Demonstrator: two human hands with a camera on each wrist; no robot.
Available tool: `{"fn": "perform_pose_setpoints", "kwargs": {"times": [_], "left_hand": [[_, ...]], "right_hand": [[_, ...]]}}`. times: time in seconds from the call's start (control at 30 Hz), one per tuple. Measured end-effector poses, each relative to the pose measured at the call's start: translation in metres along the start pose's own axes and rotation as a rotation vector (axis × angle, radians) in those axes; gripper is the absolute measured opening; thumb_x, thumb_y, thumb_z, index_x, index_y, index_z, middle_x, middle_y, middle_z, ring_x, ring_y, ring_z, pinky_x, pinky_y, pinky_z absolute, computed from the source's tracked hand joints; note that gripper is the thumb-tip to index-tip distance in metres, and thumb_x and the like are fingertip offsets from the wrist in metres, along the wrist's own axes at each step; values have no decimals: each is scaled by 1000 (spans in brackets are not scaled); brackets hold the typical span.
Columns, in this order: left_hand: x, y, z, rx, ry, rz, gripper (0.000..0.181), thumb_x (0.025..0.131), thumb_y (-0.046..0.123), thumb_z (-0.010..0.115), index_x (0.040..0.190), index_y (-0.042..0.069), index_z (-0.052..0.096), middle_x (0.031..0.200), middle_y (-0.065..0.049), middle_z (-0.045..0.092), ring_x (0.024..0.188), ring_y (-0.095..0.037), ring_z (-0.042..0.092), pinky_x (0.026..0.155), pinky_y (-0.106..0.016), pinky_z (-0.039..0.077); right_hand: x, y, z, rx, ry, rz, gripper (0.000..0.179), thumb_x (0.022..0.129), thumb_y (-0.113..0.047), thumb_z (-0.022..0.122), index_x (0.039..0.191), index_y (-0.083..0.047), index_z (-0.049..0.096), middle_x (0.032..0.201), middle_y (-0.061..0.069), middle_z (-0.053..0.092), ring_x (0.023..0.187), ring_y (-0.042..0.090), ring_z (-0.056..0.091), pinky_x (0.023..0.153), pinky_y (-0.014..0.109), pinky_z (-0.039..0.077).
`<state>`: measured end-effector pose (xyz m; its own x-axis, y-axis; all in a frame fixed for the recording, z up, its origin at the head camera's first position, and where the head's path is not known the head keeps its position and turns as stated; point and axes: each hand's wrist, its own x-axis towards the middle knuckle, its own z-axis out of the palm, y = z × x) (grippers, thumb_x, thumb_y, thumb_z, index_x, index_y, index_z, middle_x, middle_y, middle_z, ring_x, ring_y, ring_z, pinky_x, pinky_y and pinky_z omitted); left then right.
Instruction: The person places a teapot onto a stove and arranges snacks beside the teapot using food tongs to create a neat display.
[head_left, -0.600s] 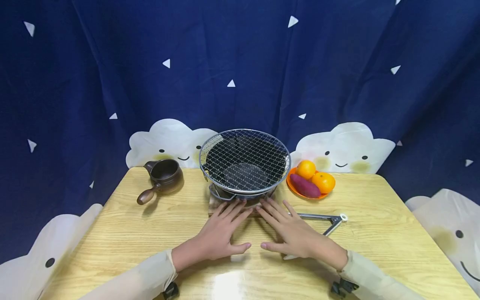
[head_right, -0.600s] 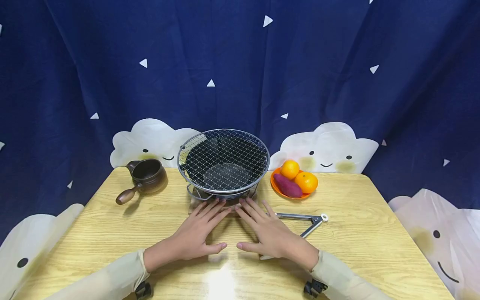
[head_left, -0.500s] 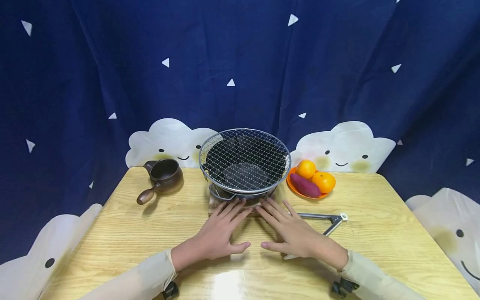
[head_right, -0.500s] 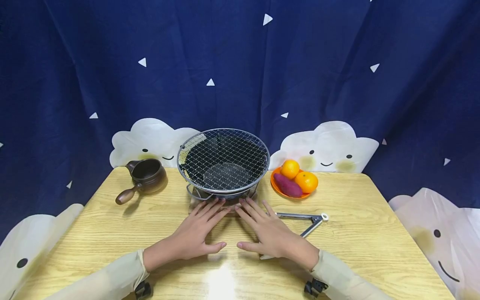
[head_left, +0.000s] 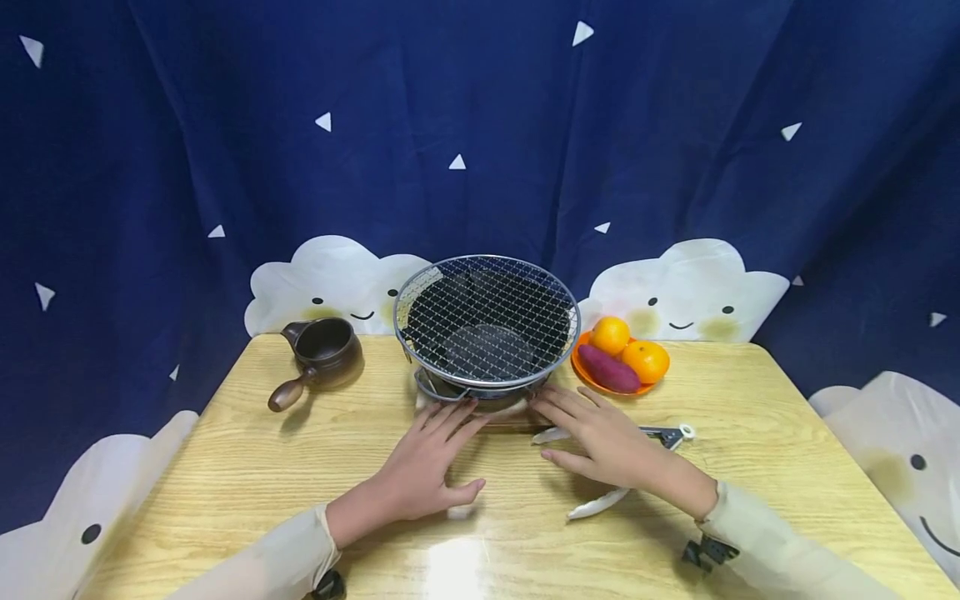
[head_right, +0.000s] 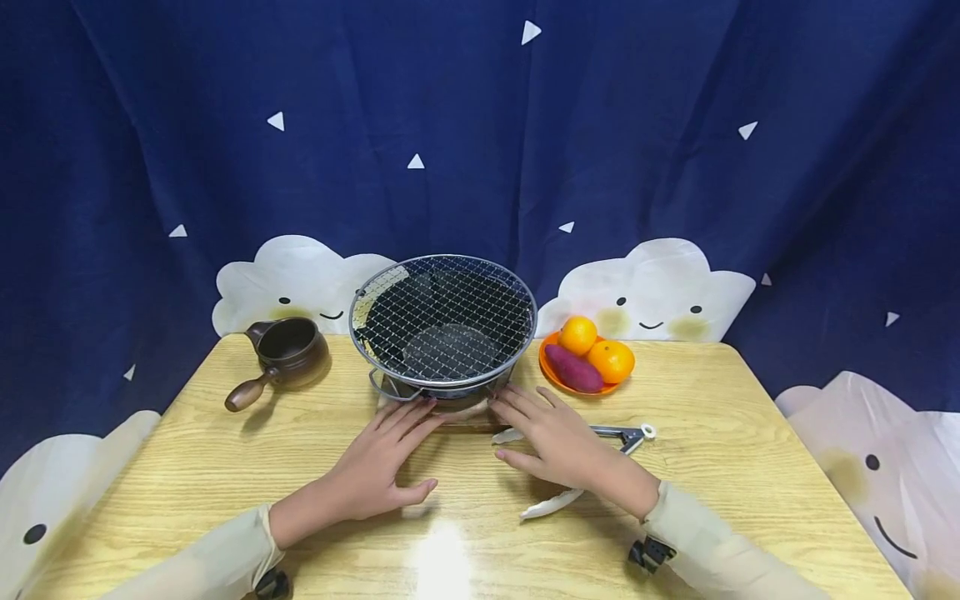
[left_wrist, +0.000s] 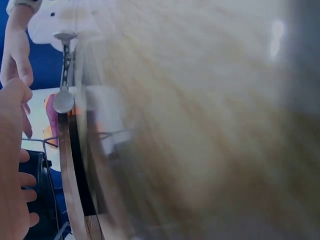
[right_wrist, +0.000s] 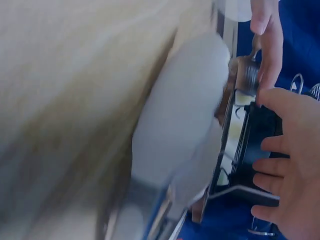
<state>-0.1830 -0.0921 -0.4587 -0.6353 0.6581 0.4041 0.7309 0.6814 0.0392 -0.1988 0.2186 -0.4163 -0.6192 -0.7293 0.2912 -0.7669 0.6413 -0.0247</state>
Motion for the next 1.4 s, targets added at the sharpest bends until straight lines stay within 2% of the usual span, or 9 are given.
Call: {"fn": "perform_pose_setpoints", "kwargs": {"times": [0.17, 0.27, 0.47, 0.7, 0.87, 1.1, 1.4], "left_hand": [[-2, -7, -3, -36, 106, 22, 74, 85, 52, 69, 145, 10, 54, 145, -13, 57, 133, -31, 54, 113, -53, 40], [-4, -13, -6, -41, 150, 5, 68, 84, 49, 70, 138, 10, 60, 134, -9, 64, 124, -28, 58, 109, -51, 42], [-9, -25, -11, -15, 204, -41, 55, 83, 44, 71, 127, 12, 66, 122, -4, 67, 112, -23, 62, 103, -49, 45], [-12, -43, -20, 6, 278, -55, 36, 82, 38, 71, 108, 12, 72, 104, -3, 70, 99, -23, 64, 94, -45, 48], [-14, -59, -29, 28, 330, -95, 32, 83, 35, 70, 100, 8, 72, 102, -7, 71, 97, -28, 65, 93, -47, 49], [-15, -77, -48, 45, 365, -175, 37, 84, 36, 67, 106, 7, 73, 102, -10, 72, 97, -31, 64, 93, -47, 47], [-18, -98, -66, 73, 418, -277, 36, 85, 34, 65, 104, 4, 73, 102, -12, 71, 98, -35, 63, 93, -52, 45]], "right_hand": [[3, 18, -6, -61, 86, -86, 54, 89, -35, 75, 134, -7, 64, 137, 12, 64, 126, 30, 61, 107, 55, 46], [7, 28, -6, -83, 116, -139, 48, 89, -31, 76, 129, -6, 68, 132, 13, 67, 120, 30, 64, 102, 51, 51], [11, 42, 1, -105, 151, -231, 38, 86, -24, 78, 119, -5, 72, 120, 12, 72, 111, 29, 67, 96, 46, 54], [14, 49, 12, -104, 142, -260, 31, 85, -19, 79, 113, -8, 72, 114, 8, 72, 106, 26, 68, 94, 43, 54], [16, 53, 18, -103, 140, -280, 30, 85, -17, 79, 114, -9, 72, 113, 6, 73, 107, 26, 68, 95, 43, 54], [16, 59, 26, -153, 138, -321, 32, 86, -18, 77, 115, -6, 73, 115, 7, 75, 113, 31, 68, 95, 48, 54], [16, 62, 31, -157, 149, -328, 23, 87, -19, 75, 108, -9, 75, 110, 5, 76, 110, 28, 69, 93, 44, 54]]}}
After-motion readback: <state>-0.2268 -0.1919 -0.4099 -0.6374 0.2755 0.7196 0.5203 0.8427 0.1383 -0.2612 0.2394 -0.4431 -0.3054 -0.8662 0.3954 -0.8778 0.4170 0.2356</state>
